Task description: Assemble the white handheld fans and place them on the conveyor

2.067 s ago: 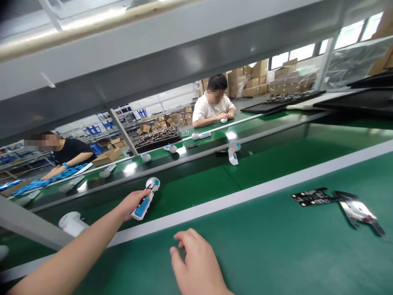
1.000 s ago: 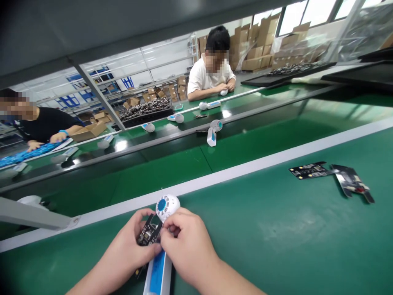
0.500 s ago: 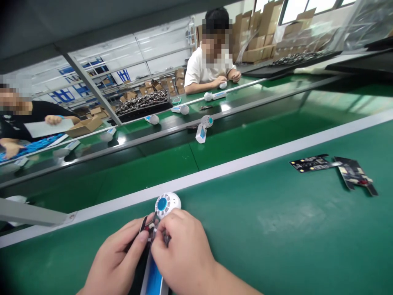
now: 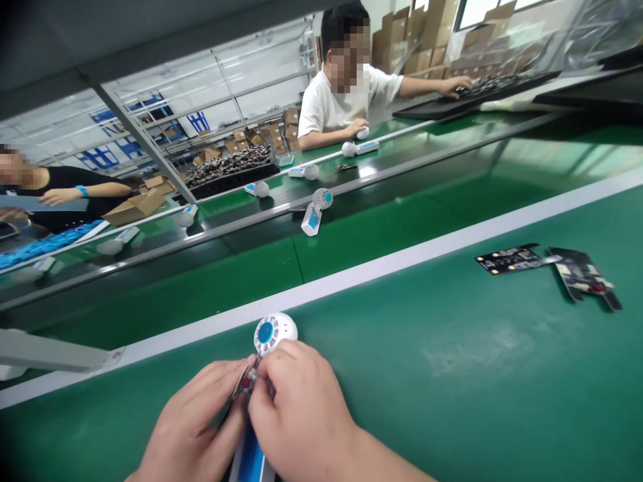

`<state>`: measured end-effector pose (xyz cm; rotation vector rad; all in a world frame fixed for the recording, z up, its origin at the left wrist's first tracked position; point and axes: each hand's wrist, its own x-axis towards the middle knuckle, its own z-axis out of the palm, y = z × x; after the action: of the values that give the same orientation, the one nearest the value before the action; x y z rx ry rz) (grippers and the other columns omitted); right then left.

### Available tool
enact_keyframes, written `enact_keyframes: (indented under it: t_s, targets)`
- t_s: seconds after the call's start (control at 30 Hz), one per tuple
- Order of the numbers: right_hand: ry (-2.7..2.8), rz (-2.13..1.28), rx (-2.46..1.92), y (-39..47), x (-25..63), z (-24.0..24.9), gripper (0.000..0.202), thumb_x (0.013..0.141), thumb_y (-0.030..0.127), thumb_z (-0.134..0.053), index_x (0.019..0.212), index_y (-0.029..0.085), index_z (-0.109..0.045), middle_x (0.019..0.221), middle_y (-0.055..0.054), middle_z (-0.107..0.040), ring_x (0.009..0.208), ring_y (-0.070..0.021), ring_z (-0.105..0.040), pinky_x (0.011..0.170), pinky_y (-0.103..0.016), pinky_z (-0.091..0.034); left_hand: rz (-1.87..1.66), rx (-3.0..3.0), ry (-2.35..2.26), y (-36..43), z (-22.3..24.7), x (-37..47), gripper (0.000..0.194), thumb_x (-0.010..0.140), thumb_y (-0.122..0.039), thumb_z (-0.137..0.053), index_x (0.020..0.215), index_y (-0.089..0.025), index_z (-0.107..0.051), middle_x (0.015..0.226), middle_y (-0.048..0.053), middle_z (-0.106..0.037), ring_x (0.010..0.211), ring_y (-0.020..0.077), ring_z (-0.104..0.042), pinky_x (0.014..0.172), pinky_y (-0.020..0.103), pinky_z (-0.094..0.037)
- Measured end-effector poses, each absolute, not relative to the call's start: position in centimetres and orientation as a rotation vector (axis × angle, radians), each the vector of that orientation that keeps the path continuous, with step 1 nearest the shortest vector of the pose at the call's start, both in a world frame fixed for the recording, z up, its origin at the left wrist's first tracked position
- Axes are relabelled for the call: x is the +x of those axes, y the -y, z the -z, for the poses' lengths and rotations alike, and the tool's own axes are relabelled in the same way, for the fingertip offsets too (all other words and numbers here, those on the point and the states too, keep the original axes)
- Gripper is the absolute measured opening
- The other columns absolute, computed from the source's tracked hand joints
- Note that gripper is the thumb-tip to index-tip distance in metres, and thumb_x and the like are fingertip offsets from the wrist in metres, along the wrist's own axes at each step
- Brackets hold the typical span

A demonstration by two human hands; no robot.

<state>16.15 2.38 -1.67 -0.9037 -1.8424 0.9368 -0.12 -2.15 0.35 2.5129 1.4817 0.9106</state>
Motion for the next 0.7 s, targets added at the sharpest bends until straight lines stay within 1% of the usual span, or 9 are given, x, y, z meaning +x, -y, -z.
enact_keyframes:
  t_s: [0.17, 0.27, 0.33, 0.43, 0.5, 0.57, 0.63, 0.7]
  targets:
    - [1.823, -0.974, -0.922, -2.4, 16.2, 1.6, 0.019, 0.084, 0.016, -0.041, 0.066, 0.018, -0.042, 0.069, 0.001, -0.050, 0.065, -0.0154, -0.047, 0.062, -0.028, -0.030, -0.891, 2.544, -1.416, 2.3, 0.1, -0.5, 0.049, 0.087, -0.001, -0.052, 0.135, -0.012, -0.054, 0.116, 0.014, -0.067, 0.105, 0.0155, -0.062, 0.090, 0.028, -0.056]
    - [1.878, -0.887, -0.897, -2.3, 16.1, 2.0, 0.019, 0.086, 0.016, -0.039, 0.067, 0.018, -0.040, 0.071, 0.000, -0.050, 0.066, -0.0162, -0.047, 0.064, -0.029, -0.030, -0.885, 2.531, -1.391, 2.1, 0.0, -0.7, 0.052, 0.087, 0.001, -0.051, 0.137, -0.012, -0.052, 0.114, 0.015, -0.067, 0.103, 0.0157, -0.063, 0.088, 0.028, -0.057]
    - [1.931, -0.805, -0.871, -2.2, 16.0, 2.3, 0.018, 0.088, 0.016, -0.037, 0.070, 0.017, -0.042, 0.074, -0.001, -0.051, 0.068, -0.0173, -0.047, 0.066, -0.031, -0.030, -0.879, 2.526, -1.381, 2.0, -0.2, -0.6, 0.054, 0.086, 0.001, -0.051, 0.139, -0.012, -0.051, 0.114, 0.015, -0.067, 0.102, 0.0161, -0.063, 0.086, 0.028, -0.058]
    - [1.982, -0.709, -0.859, -2.2, 15.9, 2.7, 0.020, 0.089, 0.015, -0.035, 0.071, 0.017, -0.045, 0.075, -0.003, -0.051, 0.069, -0.0189, -0.047, 0.067, -0.032, -0.031, -0.923, 2.515, -1.363, 2.2, 0.0, -0.2, 0.057, 0.085, 0.000, -0.053, 0.140, -0.016, -0.050, 0.114, 0.015, -0.068, 0.098, 0.0169, -0.065, 0.083, 0.029, -0.059]
    - [1.985, -0.694, -0.859, -2.4, 15.8, 2.8, 0.021, 0.089, 0.015, -0.035, 0.071, 0.017, -0.047, 0.075, -0.003, -0.052, 0.069, -0.0194, -0.048, 0.067, -0.033, -0.032, -0.952, 2.362, -1.389, 2.3, 0.5, -0.3, 0.051, 0.087, -0.005, -0.053, 0.135, -0.022, -0.056, 0.115, 0.011, -0.069, 0.097, 0.0168, -0.067, 0.080, 0.027, -0.060]
    - [1.936, -0.743, -0.878, -2.7, 15.8, 2.9, 0.019, 0.087, 0.015, -0.039, 0.073, 0.017, -0.051, 0.076, -0.003, -0.053, 0.069, -0.0193, -0.050, 0.066, -0.031, -0.034, -0.959, 2.041, -1.511, 1.6, 0.7, -1.2, 0.041, 0.087, -0.012, -0.055, 0.126, -0.024, -0.063, 0.115, 0.008, -0.071, 0.096, 0.0178, -0.070, 0.081, 0.027, -0.061]
    - [1.854, -0.804, -0.905, -3.2, 15.9, 3.1, 0.012, 0.083, 0.014, -0.046, 0.082, 0.017, -0.058, 0.078, -0.002, -0.055, 0.071, -0.0192, -0.053, 0.065, -0.030, -0.036, -0.912, 1.693, -1.792, -0.4, 0.0, -3.2, 0.036, 0.086, -0.019, -0.055, 0.120, -0.021, -0.066, 0.111, 0.006, -0.073, 0.096, 0.0202, -0.072, 0.083, 0.030, -0.061]
    - [1.777, -0.825, -0.955, -3.7, 15.9, 3.3, 0.019, 0.078, 0.013, -0.054, 0.094, 0.017, -0.063, 0.082, -0.001, -0.056, 0.074, -0.0196, -0.056, 0.066, -0.028, -0.039, -0.823, 1.468, -2.204, -3.9, -1.9, -5.8, 0.036, 0.086, -0.023, -0.053, 0.120, -0.018, -0.065, 0.110, 0.007, -0.073, 0.098, 0.0239, -0.071, 0.086, 0.036, -0.060]
